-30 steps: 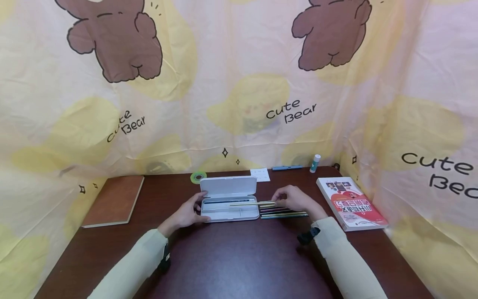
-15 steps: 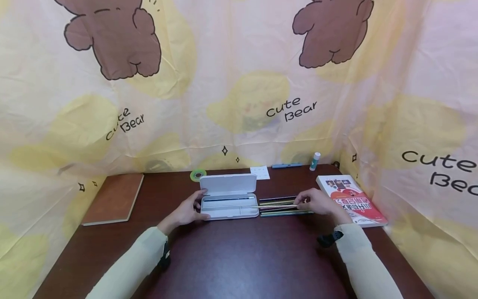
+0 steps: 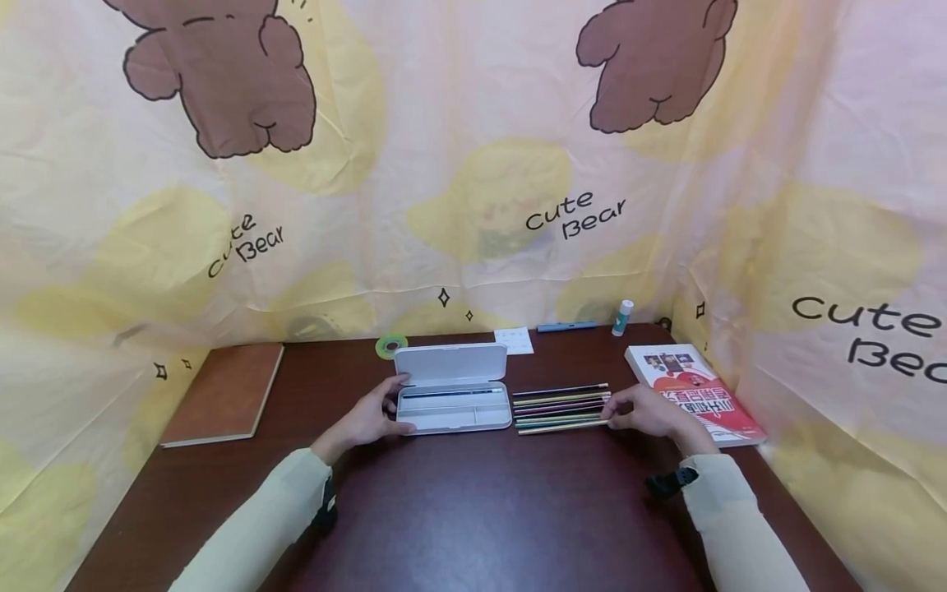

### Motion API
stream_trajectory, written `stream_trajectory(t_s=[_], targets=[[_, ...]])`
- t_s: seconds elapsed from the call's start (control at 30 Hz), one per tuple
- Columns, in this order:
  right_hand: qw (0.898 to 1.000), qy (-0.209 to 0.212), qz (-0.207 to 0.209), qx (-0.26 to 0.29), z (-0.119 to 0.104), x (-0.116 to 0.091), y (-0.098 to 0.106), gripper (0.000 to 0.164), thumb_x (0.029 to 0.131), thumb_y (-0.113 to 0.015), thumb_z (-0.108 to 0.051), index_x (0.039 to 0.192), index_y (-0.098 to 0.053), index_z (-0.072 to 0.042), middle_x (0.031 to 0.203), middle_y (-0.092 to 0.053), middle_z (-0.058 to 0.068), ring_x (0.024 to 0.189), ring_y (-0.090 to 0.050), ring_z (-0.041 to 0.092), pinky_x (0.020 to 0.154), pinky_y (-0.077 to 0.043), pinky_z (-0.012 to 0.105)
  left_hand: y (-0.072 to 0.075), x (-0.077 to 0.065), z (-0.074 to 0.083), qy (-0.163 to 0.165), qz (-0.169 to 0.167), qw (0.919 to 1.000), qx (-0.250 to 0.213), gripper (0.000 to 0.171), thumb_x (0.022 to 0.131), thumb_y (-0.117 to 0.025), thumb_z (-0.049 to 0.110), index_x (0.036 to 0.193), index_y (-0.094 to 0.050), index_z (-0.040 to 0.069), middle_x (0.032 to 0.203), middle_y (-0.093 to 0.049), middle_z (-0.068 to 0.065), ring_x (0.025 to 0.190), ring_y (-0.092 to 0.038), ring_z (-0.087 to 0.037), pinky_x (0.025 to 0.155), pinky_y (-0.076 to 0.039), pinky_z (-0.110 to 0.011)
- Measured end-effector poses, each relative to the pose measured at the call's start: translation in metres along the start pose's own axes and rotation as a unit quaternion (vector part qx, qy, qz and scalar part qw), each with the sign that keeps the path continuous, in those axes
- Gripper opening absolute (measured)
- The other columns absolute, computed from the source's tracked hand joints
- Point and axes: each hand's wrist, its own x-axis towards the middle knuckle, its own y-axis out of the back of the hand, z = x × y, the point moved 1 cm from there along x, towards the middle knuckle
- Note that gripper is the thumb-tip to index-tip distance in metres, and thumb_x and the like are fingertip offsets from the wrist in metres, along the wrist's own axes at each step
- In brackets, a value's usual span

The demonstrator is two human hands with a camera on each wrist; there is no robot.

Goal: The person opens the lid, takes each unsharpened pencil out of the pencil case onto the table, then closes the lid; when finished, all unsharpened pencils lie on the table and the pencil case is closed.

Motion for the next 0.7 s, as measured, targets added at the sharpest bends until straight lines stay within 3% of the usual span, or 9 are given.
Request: stream_trajectory(t_s=[0.27,0.7], targets=[[1.0,-0.02,0.015,0.011,0.0034,-0.0008,-0.0043,0.009,0.091,-0.072,-0.013,0.098,-0.077,-0.015,0.093,-0.072,0.0,0.086,-0.055,0.019,0.077,-0.043,0.034,0.0008,-0.0008,0.0011,0.0,-0.002,1.0,0.001,0.096,0.075,-0.088,0.034,0.153,-0.034,0.024,0.144,-0.052,-0.009,0.101,-0.053,-0.021,0.082,-0.045,-0.033],[0.999,-0.035,0.028,-0.016,0.0071,0.0057,-0.0078,0.011,0.088,-0.074,-0.012,0.095,-0.077,-0.021,0.097,-0.072,-0.002,0.087,-0.055,0.02,0.078,-0.042,0.035,0.0007,-0.0008,0.0005,0.003,-0.001,1.0,-0.004,0.096,0.076,-0.088,0.034,0.153,-0.034,0.024,0.145,-0.051,-0.009,0.101,-0.053,-0.021,0.081,-0.045,-0.032]])
